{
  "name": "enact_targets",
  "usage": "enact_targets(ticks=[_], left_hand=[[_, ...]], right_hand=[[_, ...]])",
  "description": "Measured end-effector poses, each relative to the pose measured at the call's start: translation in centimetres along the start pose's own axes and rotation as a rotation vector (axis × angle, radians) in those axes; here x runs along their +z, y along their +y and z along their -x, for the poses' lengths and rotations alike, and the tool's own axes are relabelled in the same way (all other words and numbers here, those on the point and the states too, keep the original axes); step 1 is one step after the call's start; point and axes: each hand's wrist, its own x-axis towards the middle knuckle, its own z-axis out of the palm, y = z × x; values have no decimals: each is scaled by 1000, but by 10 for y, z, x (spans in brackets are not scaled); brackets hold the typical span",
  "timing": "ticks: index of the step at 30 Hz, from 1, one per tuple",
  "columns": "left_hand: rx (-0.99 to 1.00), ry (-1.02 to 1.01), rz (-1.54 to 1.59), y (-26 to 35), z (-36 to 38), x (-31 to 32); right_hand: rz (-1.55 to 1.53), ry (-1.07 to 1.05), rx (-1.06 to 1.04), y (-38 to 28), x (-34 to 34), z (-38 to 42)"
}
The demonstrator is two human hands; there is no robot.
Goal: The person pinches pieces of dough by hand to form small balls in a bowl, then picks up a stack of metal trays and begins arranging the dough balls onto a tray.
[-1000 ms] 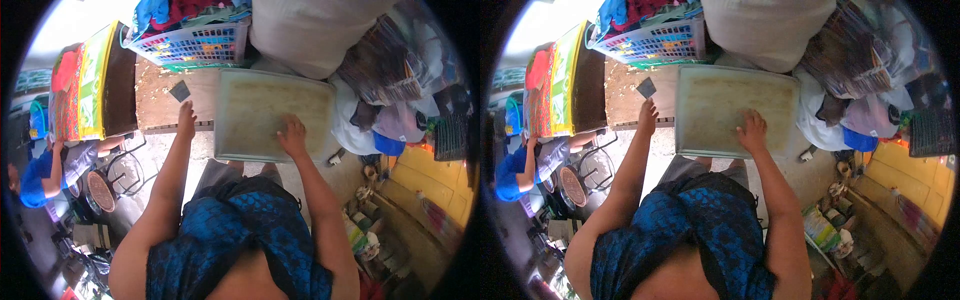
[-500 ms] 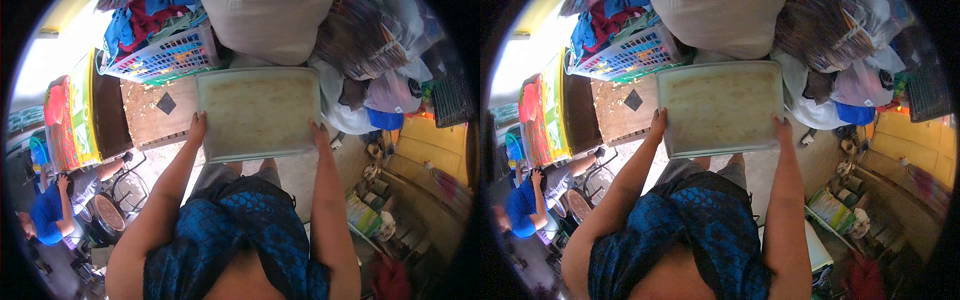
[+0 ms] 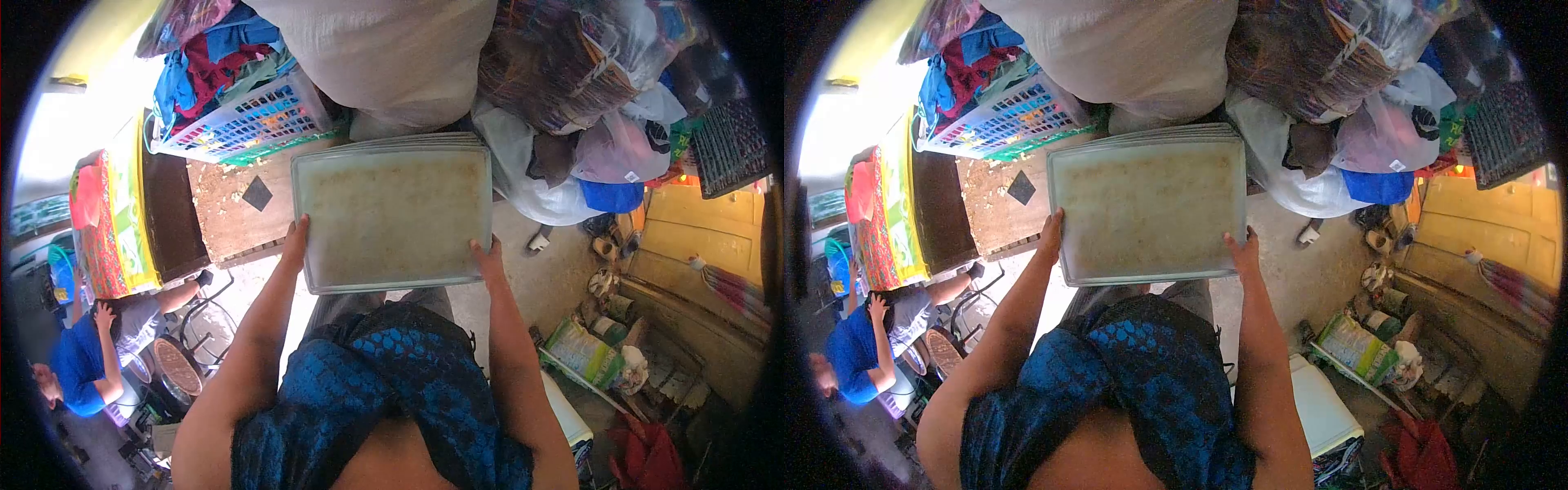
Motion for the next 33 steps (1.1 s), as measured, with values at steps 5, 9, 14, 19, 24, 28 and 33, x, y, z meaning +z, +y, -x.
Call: enact_targets(ticks=[5, 9, 14, 19, 24, 28, 33], left_hand=[[-67, 75, -32, -24, -2, -1], [-4, 4, 63, -14, 30, 16], [-26, 110, 75, -43, 30, 19], [-71, 183, -26, -63, 11, 12], [-71, 116, 92, -58, 16, 12], [-116, 165, 108, -27, 32, 26], [52, 115, 115, -52, 20, 17]], right_hand=[[139, -86, 81, 4, -12, -17], [70, -252, 136, -38, -28, -10], [71, -279, 218, -31, -37, -23], [263, -291, 173, -8, -34, -49], [216, -389, 129, -37, -25, -84], [104, -480, 109, -92, -26, -88], [23, -396, 4, -90, -22, -90]])
